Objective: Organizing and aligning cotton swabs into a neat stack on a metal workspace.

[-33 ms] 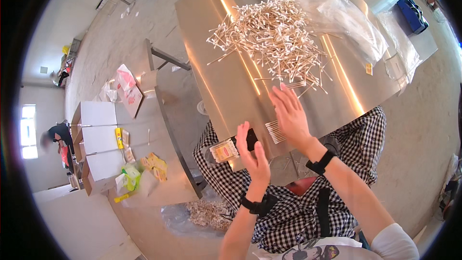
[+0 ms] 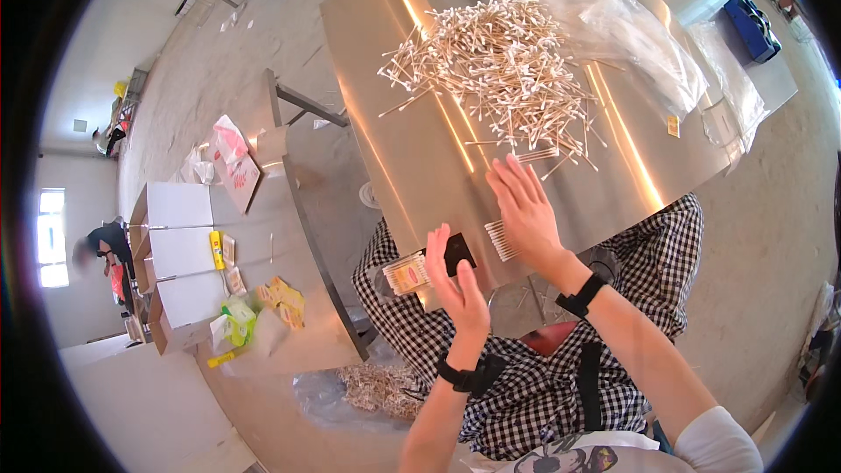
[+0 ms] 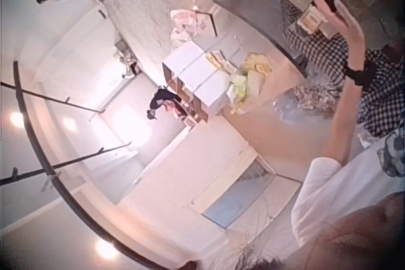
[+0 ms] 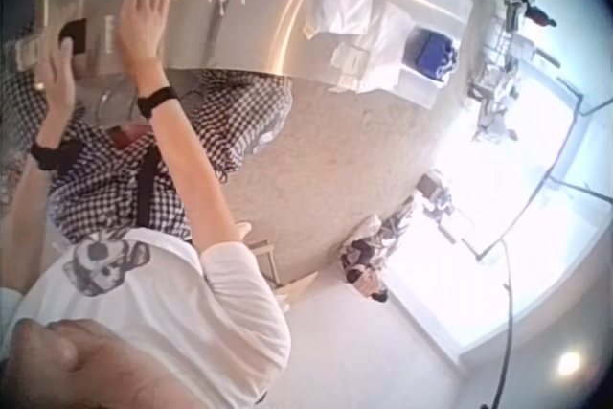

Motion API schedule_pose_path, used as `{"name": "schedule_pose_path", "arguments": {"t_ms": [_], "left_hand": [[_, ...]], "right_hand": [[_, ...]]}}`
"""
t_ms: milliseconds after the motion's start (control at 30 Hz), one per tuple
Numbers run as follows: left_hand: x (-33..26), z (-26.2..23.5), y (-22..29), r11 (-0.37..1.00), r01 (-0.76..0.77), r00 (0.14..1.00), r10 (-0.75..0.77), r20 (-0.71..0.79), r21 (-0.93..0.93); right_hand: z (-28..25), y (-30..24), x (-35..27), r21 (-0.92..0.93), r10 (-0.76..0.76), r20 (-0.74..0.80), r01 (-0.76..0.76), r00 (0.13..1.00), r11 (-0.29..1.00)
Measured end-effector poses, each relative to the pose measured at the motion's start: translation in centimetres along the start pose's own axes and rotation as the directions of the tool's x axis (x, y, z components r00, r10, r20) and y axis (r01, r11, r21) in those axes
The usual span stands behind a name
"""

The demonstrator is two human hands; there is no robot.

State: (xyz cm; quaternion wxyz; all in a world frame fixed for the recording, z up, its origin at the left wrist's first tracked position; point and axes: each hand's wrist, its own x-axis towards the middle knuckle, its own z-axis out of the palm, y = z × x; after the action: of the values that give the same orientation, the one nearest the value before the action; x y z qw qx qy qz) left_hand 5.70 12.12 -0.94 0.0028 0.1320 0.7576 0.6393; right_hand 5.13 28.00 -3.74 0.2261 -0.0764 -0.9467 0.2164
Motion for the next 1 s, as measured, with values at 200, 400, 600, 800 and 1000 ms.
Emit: {"name": "schedule_pose_path", "arguments": {"t_ms": [200,400,600,800,1000], "left_hand": [[-0.9,-1.3,0.3,0.974,0.147,0.975,-0.172,-0.141,-0.172],[-0.7,0.9,-1.4,0.858,0.196,0.930,-0.316,-0.186,-0.476],[0.9,2.7,-2.5,0.773,0.184,0.878,-0.407,-0.251,-0.607],[1.7,2.8,-1.7,0.782,0.170,0.883,-0.391,-0.260,-0.599],[2.0,2.8,-2.6,0.768,0.277,0.911,-0.401,-0.097,-0.577]], "right_hand": [[1.0,-0.7,-0.5,-0.218,-0.069,0.201,0.113,0.977,0.969],[2.3,-1.8,-0.2,-0.049,-0.008,0.201,0.018,0.980,0.999],[3.7,-4.3,0.5,-0.020,0.013,0.220,-0.009,0.975,1.000],[3.6,-4.3,0.7,-0.018,-0.009,0.251,0.014,0.968,1.000],[3.6,-4.5,0.7,0.019,-0.003,0.236,-0.002,0.972,1.000]]}}
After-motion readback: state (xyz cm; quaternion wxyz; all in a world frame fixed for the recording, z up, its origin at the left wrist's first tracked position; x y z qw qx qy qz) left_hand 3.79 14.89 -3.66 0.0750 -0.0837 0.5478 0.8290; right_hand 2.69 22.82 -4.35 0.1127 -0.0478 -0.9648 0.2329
